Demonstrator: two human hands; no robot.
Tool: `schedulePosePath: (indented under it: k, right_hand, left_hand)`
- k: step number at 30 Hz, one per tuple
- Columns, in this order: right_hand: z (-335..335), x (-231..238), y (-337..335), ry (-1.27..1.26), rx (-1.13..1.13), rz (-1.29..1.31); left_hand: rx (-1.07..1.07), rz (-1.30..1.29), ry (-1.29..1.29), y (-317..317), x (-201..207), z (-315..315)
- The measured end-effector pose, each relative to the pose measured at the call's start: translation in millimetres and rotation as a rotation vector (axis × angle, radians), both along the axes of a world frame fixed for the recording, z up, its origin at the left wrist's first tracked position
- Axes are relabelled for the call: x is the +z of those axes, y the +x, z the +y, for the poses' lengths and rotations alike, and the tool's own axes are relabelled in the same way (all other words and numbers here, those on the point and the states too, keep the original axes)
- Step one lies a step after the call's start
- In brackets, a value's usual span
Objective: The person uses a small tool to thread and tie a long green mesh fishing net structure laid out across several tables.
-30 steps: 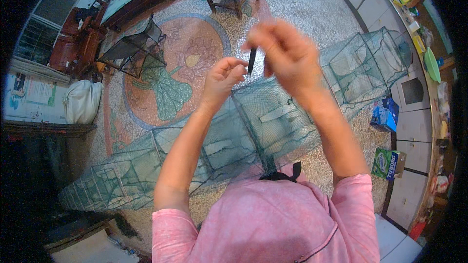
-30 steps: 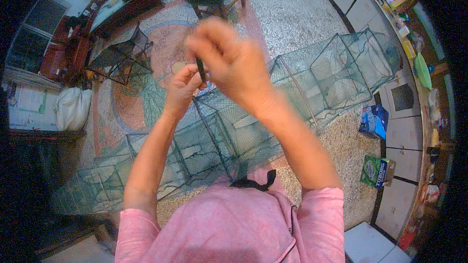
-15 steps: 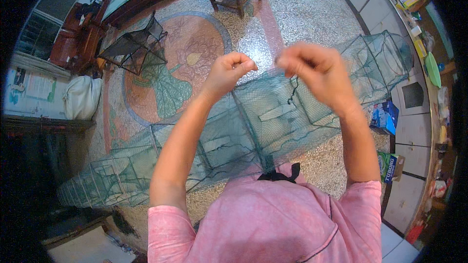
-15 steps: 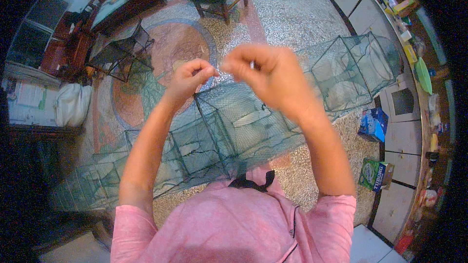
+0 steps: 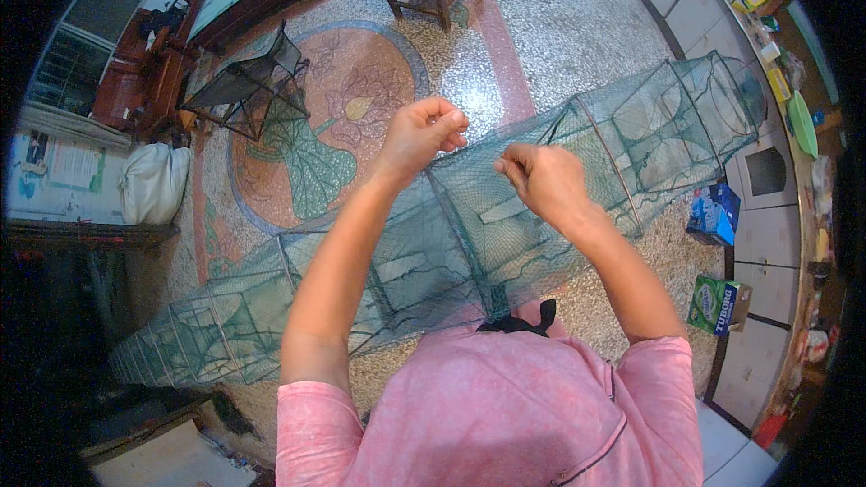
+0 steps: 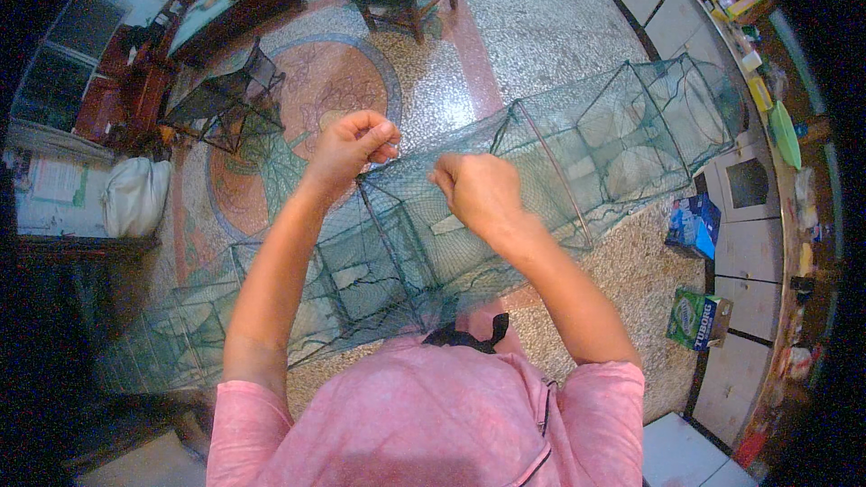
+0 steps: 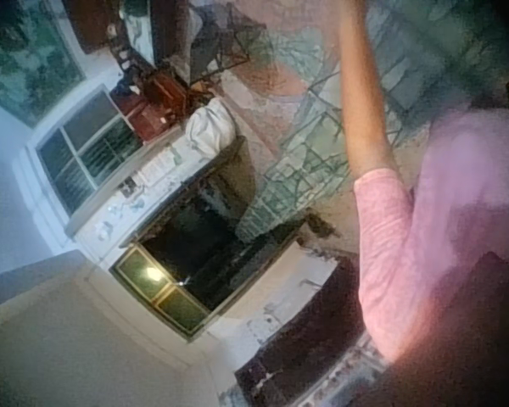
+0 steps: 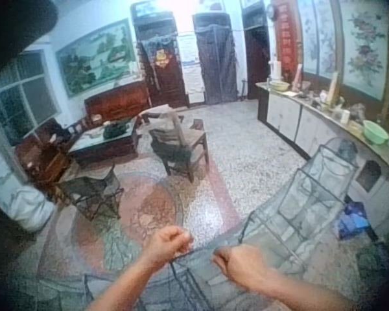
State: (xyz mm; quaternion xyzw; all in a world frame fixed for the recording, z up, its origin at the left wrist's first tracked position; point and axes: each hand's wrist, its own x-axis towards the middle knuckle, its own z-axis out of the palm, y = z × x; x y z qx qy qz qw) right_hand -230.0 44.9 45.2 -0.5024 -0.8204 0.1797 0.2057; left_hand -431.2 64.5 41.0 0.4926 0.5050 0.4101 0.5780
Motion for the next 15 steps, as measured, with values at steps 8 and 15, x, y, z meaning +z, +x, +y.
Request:
schedulePosePath:
  k: [8, 15]
  right_hand:
    - [2.2, 1.5, -18.1, -0.029, -0.032, 0.142]
    - [-3.9, 4.9, -24.0, 0.169, -0.052, 0.280]
  left_hand:
    - [-0.017, 0.104, -0.026, 4.2, -0.4, -0.8]
    - [0.054, 0.157, 0.271, 12.3, -6.1, -2.5]
